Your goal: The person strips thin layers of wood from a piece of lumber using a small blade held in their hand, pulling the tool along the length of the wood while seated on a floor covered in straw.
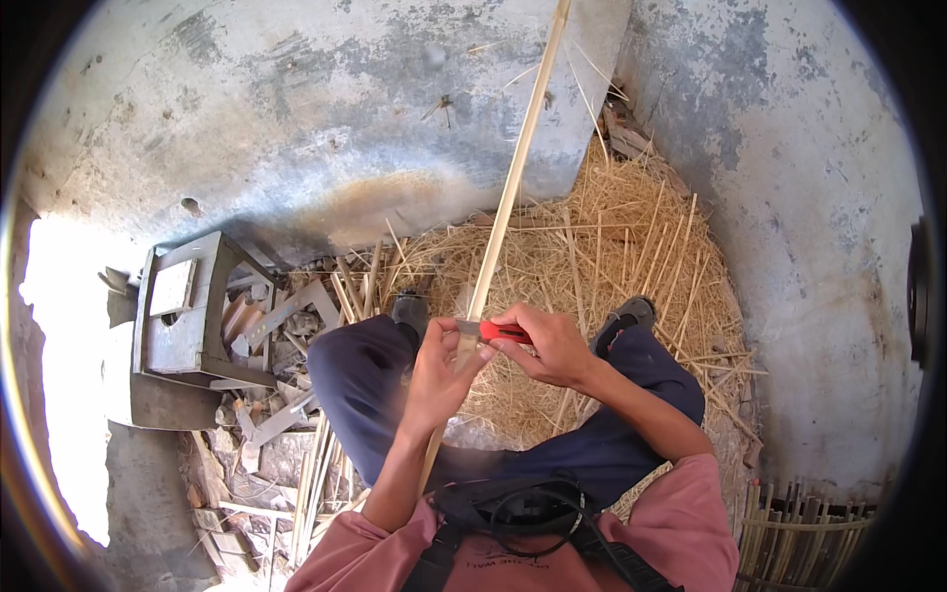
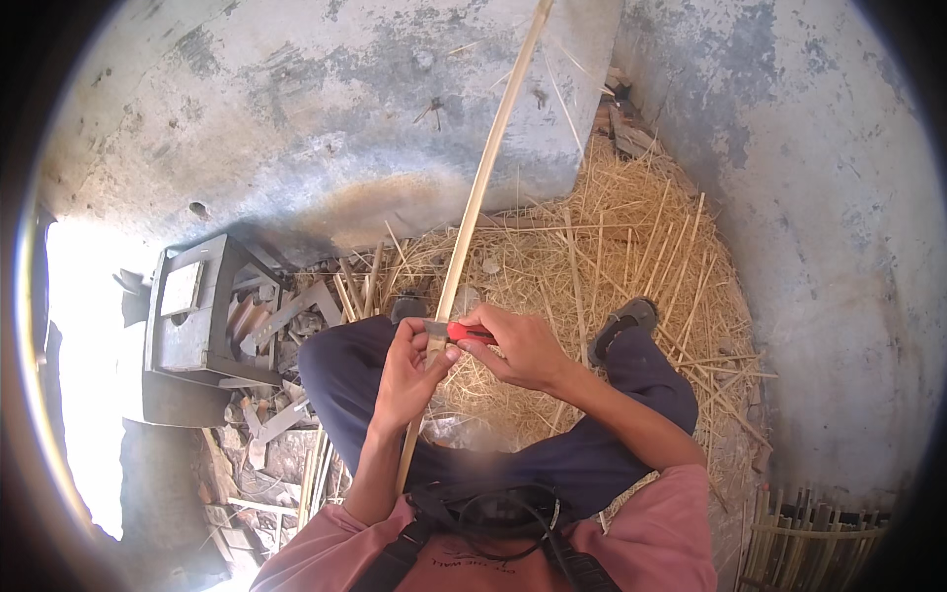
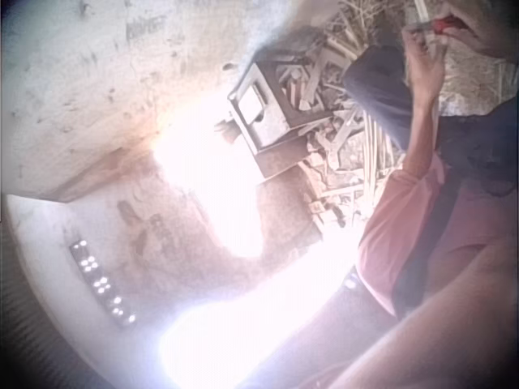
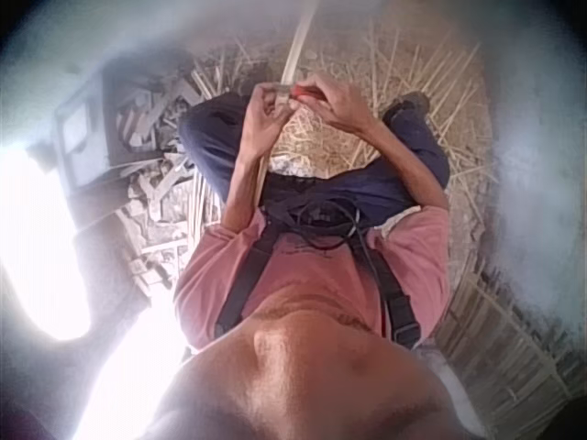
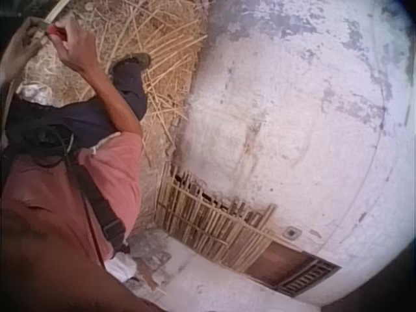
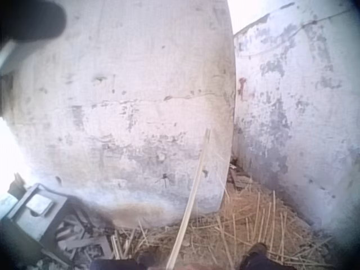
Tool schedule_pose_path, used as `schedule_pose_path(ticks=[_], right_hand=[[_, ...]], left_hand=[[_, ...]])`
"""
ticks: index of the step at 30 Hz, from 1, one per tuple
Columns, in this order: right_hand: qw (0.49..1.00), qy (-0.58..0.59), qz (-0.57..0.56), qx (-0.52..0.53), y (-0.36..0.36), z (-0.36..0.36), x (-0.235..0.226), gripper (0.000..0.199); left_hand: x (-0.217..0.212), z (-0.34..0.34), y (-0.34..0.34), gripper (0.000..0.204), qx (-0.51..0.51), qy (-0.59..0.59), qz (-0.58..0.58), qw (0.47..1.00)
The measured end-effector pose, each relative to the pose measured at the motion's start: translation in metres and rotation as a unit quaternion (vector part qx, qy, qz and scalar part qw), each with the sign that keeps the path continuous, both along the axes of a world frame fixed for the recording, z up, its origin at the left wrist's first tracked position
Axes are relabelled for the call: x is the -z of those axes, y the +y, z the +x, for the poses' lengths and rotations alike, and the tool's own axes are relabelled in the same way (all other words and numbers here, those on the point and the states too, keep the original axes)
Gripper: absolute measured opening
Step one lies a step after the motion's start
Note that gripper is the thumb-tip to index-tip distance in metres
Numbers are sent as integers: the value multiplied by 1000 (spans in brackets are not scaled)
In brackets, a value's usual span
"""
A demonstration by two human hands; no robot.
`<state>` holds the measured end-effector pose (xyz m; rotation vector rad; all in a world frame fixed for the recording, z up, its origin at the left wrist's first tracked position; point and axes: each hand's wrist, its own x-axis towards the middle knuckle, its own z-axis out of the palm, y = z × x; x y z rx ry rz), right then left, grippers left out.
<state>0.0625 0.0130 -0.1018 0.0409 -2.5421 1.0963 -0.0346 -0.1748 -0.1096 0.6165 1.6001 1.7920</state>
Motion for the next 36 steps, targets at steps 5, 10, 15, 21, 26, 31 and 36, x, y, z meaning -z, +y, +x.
schedule_pose_path(ticks=[5, 10, 15, 21, 26, 31, 36], right_hand=[[1000, -4, -15, 0, -2, -1, -2, 29], [1000, 14, -22, 10, -5, -2, -3, 27], [999, 25, 15, 24, -6, -1, -2, 25], [998, 31, 38, 38, -9, 0, -4, 23], [995, 77, 35, 56, -10, 0, 0, 20], [995, 53, 51, 63, -11, 3, -8, 22], [994, 44, 67, 71, -12, 4, -11, 22]], left_hand=[[5, 1, 2, 32, -39, 20, -8, 999], [7, 3, 5, 30, -84, 88, -39, 992], [6, 5, 7, 29, -99, 130, -46, 985], [7, 6, 8, 27, -108, 138, -56, 983], [8, 7, 12, 28, -111, 121, -24, 986], [4, 7, 14, 29, -113, 127, -31, 985], [2, 8, 15, 29, -124, 148, -41, 980]])
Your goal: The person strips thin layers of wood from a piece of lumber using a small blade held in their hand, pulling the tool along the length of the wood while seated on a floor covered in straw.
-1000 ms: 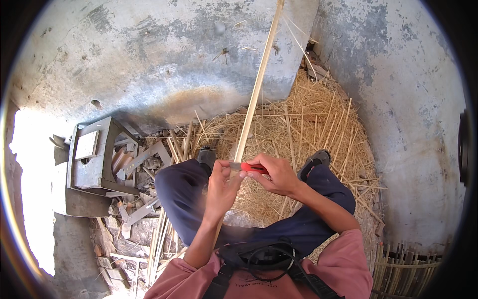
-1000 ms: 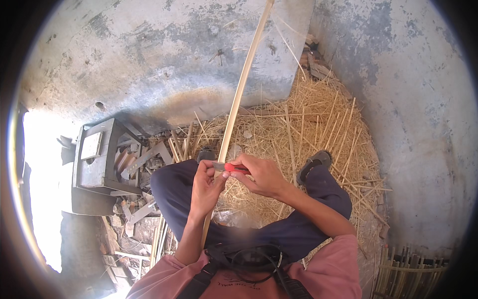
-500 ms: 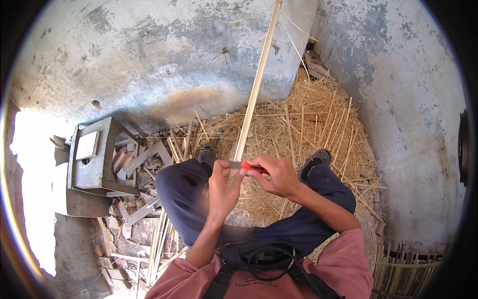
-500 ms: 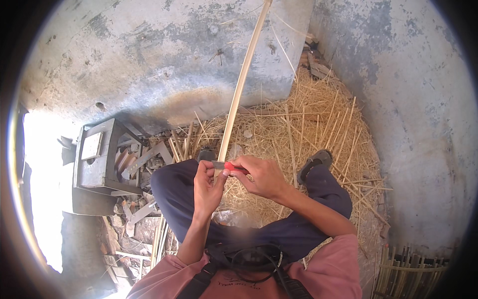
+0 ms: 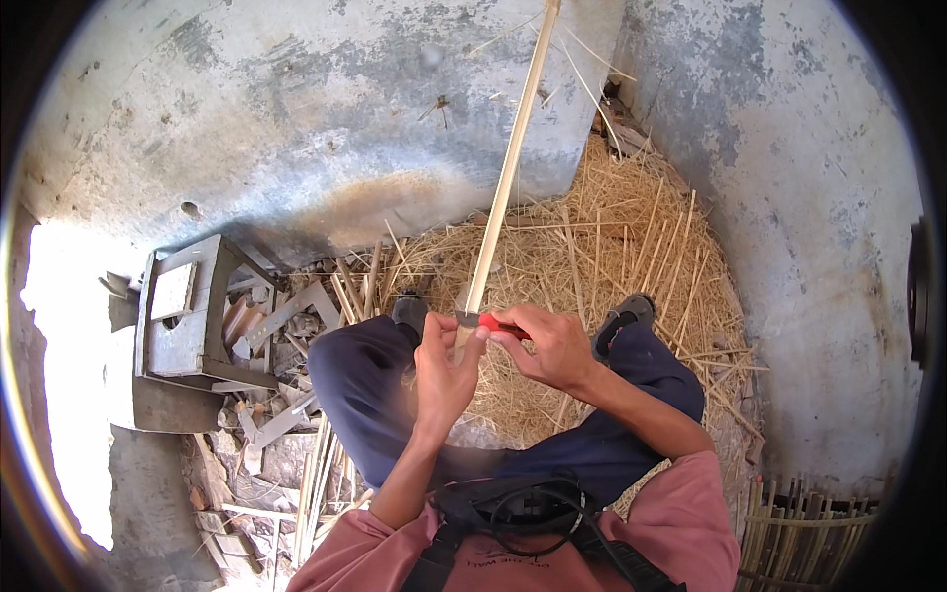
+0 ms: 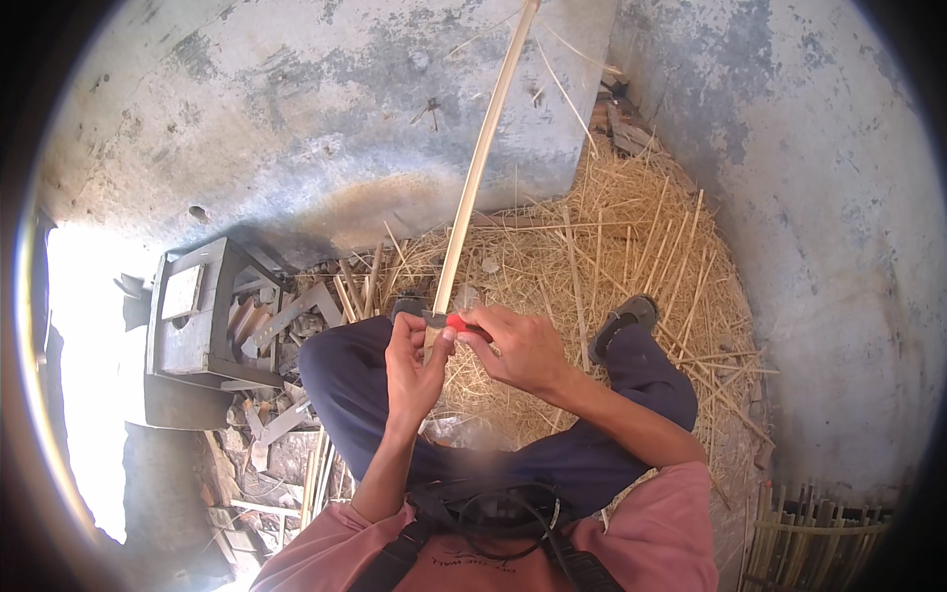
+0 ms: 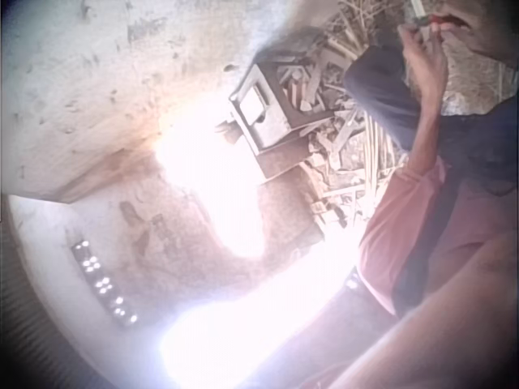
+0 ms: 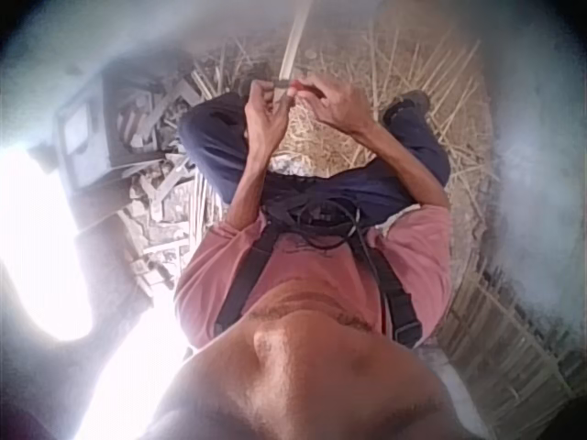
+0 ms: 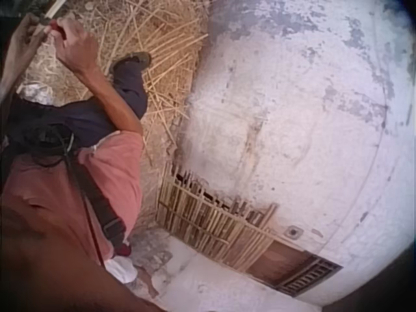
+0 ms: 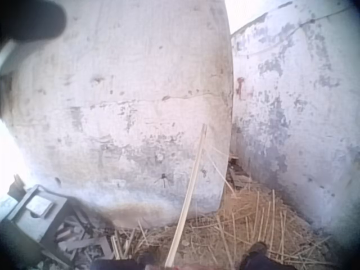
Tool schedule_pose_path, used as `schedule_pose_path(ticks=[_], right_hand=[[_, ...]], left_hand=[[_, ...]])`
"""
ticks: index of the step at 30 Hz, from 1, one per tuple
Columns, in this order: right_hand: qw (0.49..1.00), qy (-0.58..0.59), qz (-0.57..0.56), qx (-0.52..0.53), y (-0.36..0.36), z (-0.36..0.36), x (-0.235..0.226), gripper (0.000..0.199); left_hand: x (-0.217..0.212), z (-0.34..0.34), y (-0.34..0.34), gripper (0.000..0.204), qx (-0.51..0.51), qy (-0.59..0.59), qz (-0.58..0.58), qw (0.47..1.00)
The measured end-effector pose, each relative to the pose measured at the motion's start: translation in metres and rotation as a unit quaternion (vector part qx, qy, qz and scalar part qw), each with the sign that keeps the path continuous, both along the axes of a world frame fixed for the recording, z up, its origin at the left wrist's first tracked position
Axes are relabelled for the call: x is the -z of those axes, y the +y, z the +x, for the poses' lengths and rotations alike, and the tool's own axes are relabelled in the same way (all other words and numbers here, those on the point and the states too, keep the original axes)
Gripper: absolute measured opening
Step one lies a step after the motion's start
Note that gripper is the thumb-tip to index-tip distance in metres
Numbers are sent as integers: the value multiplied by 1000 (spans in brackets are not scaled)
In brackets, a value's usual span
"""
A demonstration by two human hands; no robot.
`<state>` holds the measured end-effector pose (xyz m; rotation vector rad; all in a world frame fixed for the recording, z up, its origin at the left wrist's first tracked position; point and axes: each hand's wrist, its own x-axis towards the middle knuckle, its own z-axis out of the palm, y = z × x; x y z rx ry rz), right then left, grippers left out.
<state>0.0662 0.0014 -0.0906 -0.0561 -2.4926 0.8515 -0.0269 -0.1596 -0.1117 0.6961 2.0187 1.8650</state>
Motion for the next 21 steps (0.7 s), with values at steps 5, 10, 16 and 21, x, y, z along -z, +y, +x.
schedule_pose_path(ticks=[5, 10, 16, 21], right_hand=[[1000, 7, 1, 6, 1, -1, 1, 22], [1000, 2, 0, 9, 2, -3, -2, 23], [996, 55, -35, 62, 15, -10, -4, 21], [998, 19, -33, 56, 27, -11, -10, 21]], left_hand=[[-8, 3, 0, 30, -26, 52, -100, 993], [-10, 6, 3, 32, -32, 49, -62, 996], [-10, 14, 0, 31, -13, 57, -95, 994], [-7, 20, -2, 31, -3, 40, -107, 993]])
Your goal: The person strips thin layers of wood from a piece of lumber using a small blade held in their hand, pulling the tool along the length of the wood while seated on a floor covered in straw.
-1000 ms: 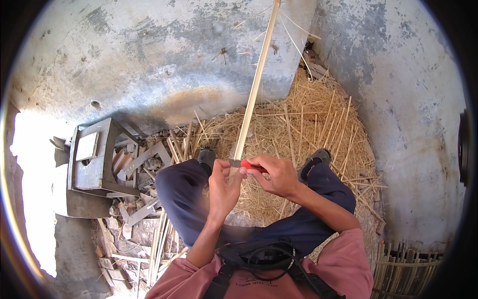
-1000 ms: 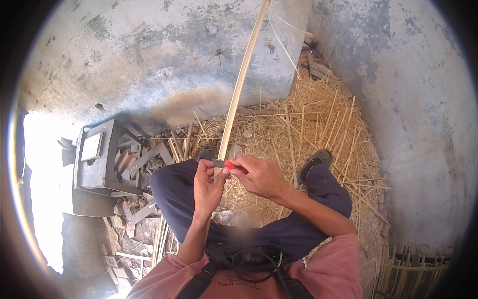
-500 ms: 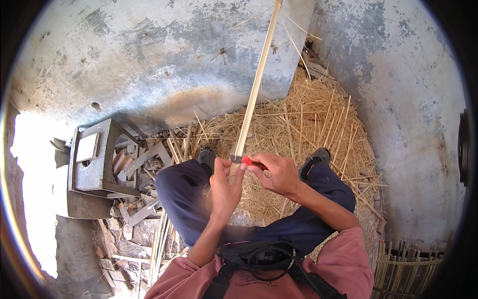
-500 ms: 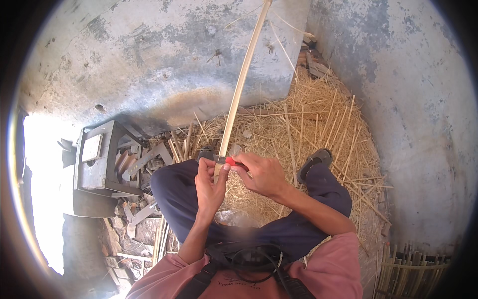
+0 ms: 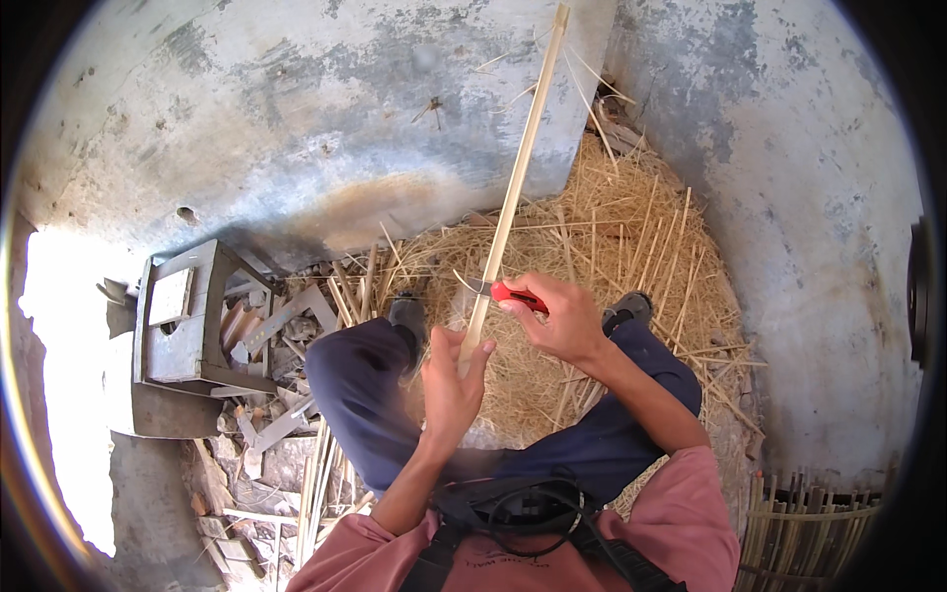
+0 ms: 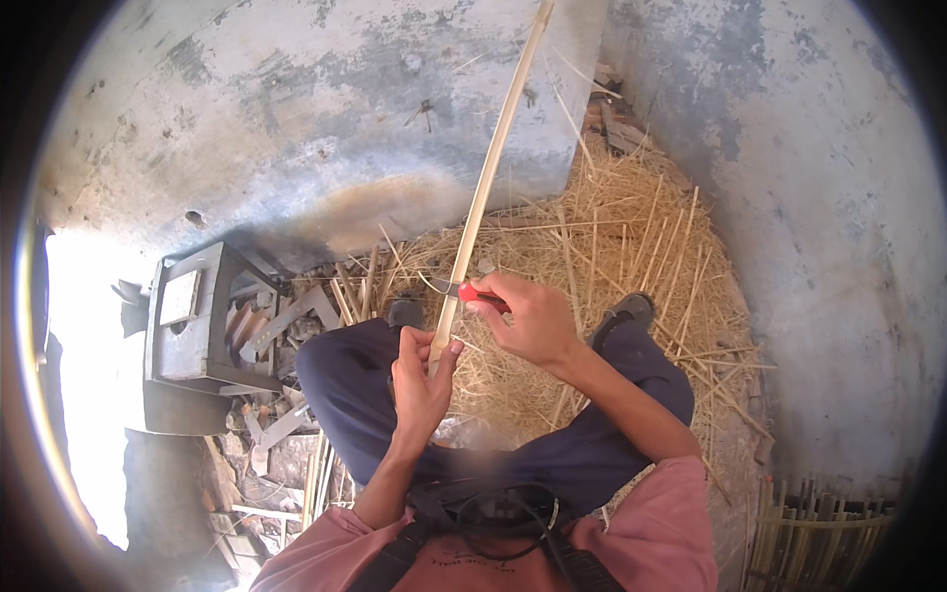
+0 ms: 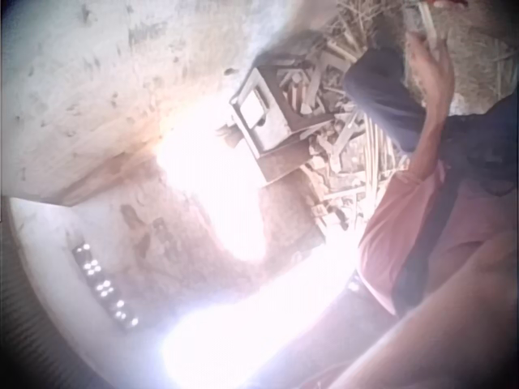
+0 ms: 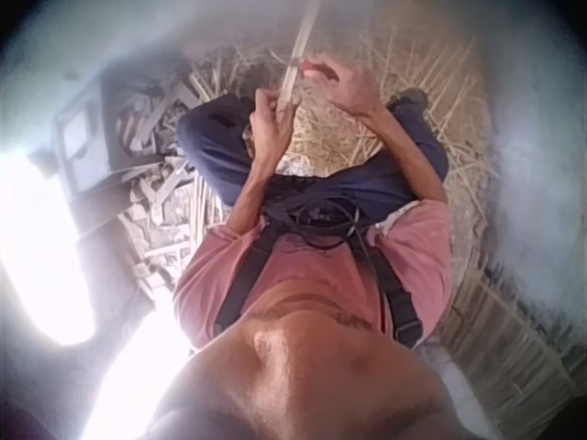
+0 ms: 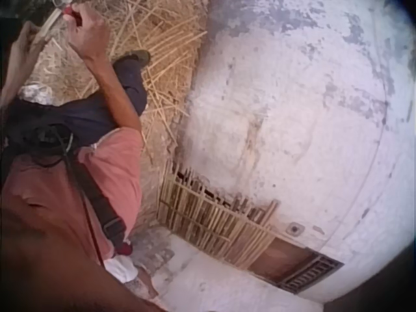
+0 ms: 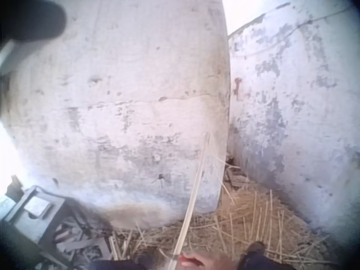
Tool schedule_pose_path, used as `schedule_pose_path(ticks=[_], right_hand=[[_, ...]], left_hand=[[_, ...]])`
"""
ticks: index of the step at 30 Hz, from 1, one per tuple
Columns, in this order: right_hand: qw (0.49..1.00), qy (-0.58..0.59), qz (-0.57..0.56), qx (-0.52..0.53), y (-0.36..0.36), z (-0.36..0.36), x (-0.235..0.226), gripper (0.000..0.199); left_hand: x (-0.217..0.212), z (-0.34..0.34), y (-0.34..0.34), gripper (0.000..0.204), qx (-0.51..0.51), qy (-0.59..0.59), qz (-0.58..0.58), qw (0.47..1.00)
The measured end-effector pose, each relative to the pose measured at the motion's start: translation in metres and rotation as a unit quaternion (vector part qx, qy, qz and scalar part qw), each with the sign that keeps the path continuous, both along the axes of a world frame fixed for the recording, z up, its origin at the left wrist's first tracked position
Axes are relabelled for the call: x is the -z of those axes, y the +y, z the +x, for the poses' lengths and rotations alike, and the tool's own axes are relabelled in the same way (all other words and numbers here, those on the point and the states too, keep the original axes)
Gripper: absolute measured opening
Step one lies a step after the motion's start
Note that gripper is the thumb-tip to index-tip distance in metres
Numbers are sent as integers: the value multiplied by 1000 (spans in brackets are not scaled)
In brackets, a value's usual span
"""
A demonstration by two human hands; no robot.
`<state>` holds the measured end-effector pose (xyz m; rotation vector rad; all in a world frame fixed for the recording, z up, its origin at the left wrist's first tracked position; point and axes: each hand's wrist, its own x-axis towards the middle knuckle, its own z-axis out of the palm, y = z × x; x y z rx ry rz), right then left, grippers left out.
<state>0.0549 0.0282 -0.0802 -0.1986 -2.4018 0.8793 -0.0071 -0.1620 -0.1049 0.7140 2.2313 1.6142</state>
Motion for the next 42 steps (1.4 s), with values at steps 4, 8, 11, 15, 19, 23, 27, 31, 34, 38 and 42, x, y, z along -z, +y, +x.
schedule_pose_path(ticks=[4, 8, 11, 15, 19, 23, 27, 31, 34, 38, 42], right_hand=[[1000, -8, -12, -9, 1, 0, -1, 20], [1000, 15, -2, -10, 1, -1, 1, 20], [1000, 14, 9, -4, 0, 0, -2, 20], [1000, 17, 16, -9, 2, -1, -1, 20], [1000, 23, 13, -12, 2, -2, 2, 20], [1000, 11, 16, 1, 10, -2, -2, 21], [1000, 13, 13, 16, 14, -3, -9, 21], [998, 12, -5, 69, 43, -7, -6, 20], [998, 20, 4, 51, 57, -7, -6, 20], [999, -9, -7, 43, 62, -12, -4, 21], [999, -16, -17, 37, 64, -16, -3, 21]], left_hand=[[2, 0, -2, 29, 1, 20, 18, 1000], [0, 0, -3, 27, 3, 18, 10, 1000], [1, 1, -4, 26, 3, 23, 14, 1000], [1, 0, -7, 26, 6, 13, 9, 1000], [3, 1, -10, 26, 3, 27, 0, 1000], [2, 7, -13, 26, -2, 16, -1, 1000], [7, 10, -21, 27, 5, 11, -37, 999], [8, 21, -34, 28, 16, -5, -47, 999], [9, 29, -46, 29, 20, -22, -79, 996], [12, 30, -56, 30, 18, -8, -84, 996], [25, 30, -64, 29, 3, 37, -38, 999]])
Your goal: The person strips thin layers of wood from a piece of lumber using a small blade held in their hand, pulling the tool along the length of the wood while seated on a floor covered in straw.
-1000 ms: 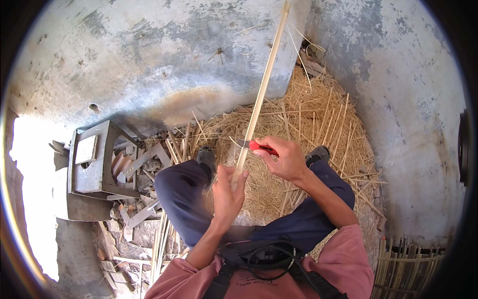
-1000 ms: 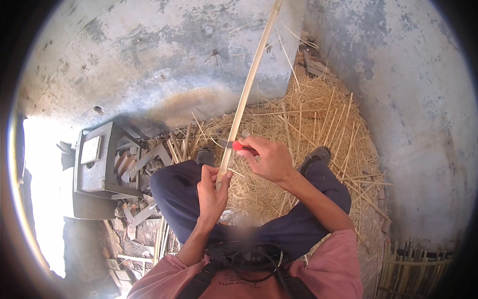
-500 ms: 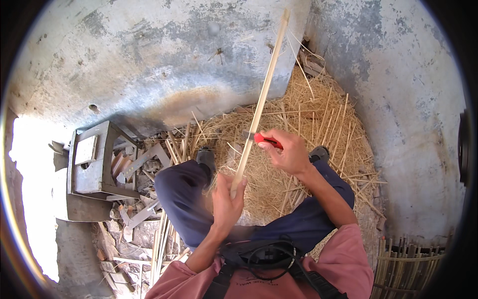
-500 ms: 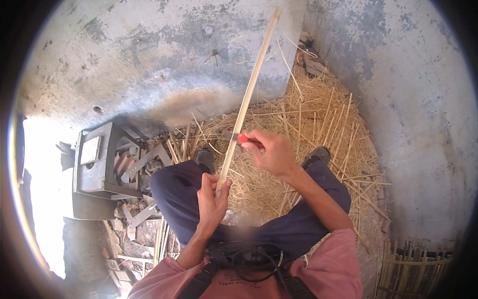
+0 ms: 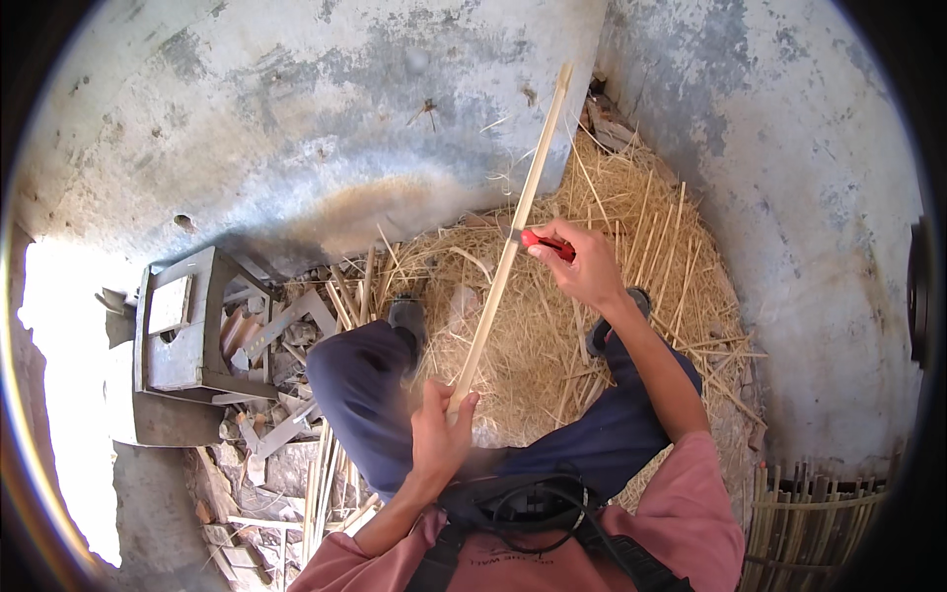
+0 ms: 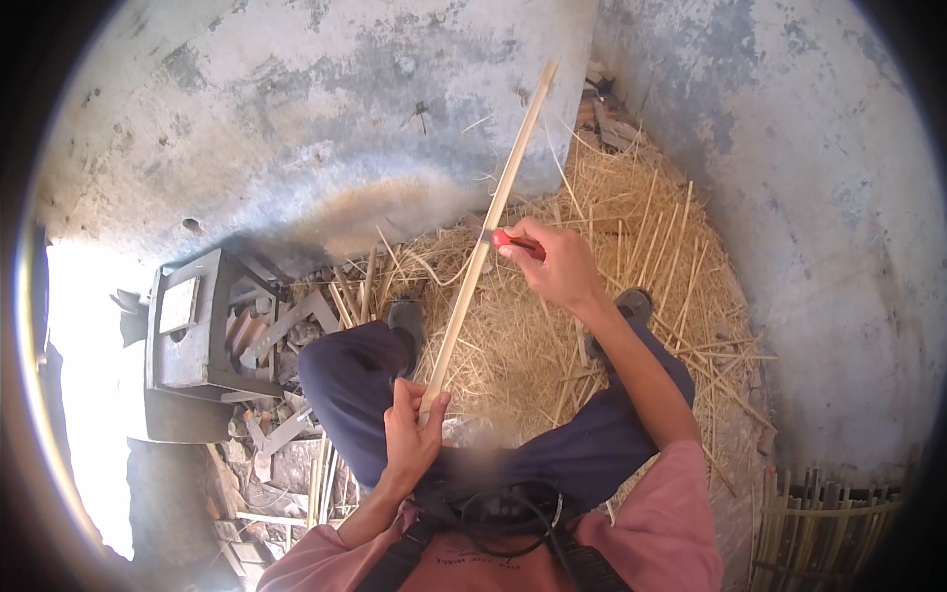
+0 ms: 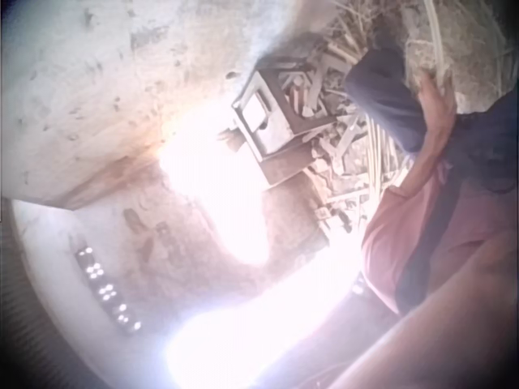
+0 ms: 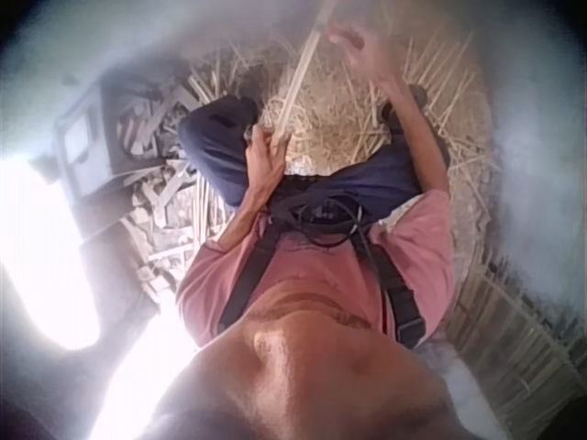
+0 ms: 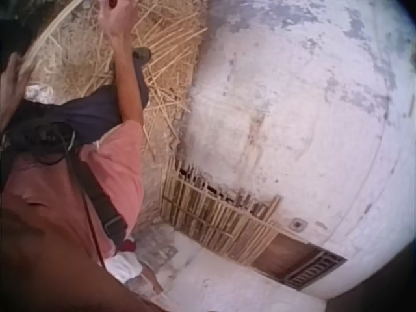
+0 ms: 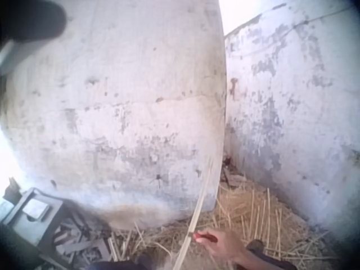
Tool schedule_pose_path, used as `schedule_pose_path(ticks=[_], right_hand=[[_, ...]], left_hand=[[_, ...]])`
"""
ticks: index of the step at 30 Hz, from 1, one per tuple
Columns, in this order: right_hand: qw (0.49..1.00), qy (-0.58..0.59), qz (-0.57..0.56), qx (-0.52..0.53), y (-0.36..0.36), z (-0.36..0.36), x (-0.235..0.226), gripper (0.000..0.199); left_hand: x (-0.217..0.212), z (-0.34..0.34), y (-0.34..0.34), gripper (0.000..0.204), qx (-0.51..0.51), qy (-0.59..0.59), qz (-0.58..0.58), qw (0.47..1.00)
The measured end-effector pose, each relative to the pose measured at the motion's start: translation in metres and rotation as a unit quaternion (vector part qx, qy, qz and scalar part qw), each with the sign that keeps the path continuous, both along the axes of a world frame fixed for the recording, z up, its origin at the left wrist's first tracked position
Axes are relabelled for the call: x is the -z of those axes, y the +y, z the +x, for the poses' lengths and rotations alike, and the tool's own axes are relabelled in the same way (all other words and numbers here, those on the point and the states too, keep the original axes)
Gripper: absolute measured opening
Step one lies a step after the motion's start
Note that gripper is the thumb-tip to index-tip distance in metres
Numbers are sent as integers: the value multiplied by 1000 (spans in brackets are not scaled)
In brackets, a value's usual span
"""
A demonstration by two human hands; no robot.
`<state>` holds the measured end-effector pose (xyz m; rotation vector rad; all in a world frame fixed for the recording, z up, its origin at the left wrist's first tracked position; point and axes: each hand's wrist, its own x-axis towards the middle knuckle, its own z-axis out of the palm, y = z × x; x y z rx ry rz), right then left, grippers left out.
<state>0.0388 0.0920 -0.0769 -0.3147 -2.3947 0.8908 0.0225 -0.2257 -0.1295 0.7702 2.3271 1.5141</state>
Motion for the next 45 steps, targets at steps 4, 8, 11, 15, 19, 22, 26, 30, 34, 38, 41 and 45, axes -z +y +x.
schedule_pose_path(ticks=[4, 8, 11, 15, 19, 22, 26, 30, 34, 38, 41, 45], right_hand=[[999, 37, -11, 8, 9, -5, 10, 21], [1000, 2, 11, 26, 16, -9, 4, 19], [994, -49, -31, 93, 47, -13, 10, 19], [992, 5, -32, 126, 87, -13, 8, 21], [985, 39, -31, 167, 127, -12, 11, 22], [983, 2, -19, 184, 136, -5, 12, 23], [987, 49, -9, 150, 144, -11, 29, 23], [972, 27, -223, 75, 155, -6, 28, 31], [937, -51, -342, 55, 156, 11, 12, 40], [986, -32, -104, 129, 137, 15, 18, 40], [987, 2, -110, 117, 121, 15, 18, 44], [971, -54, -224, 60, 82, 14, 17, 48]], left_hand=[[2, 0, -6, 29, 13, 5, 1, 1000], [2, 3, -16, 28, 16, -8, -8, 1000], [-3, 8, -29, 29, 29, -39, -29, 998], [-11, 17, -50, 29, 44, -89, -59, 993], [-19, 19, -63, 29, 55, -84, -75, 992], [-17, 18, -75, 30, 56, -56, -67, 995], [-15, 12, -79, 30, 71, -33, -68, 995], [2, 2, -86, 27, 76, -97, -95, 988], [2, -3, -81, 22, 82, -119, -66, 987], [2, -12, -71, 19, 88, -125, -64, 986], [2, -19, -61, 16, 73, -125, -65, 987], [13, -30, -50, 17, 77, -127, -30, 988]])
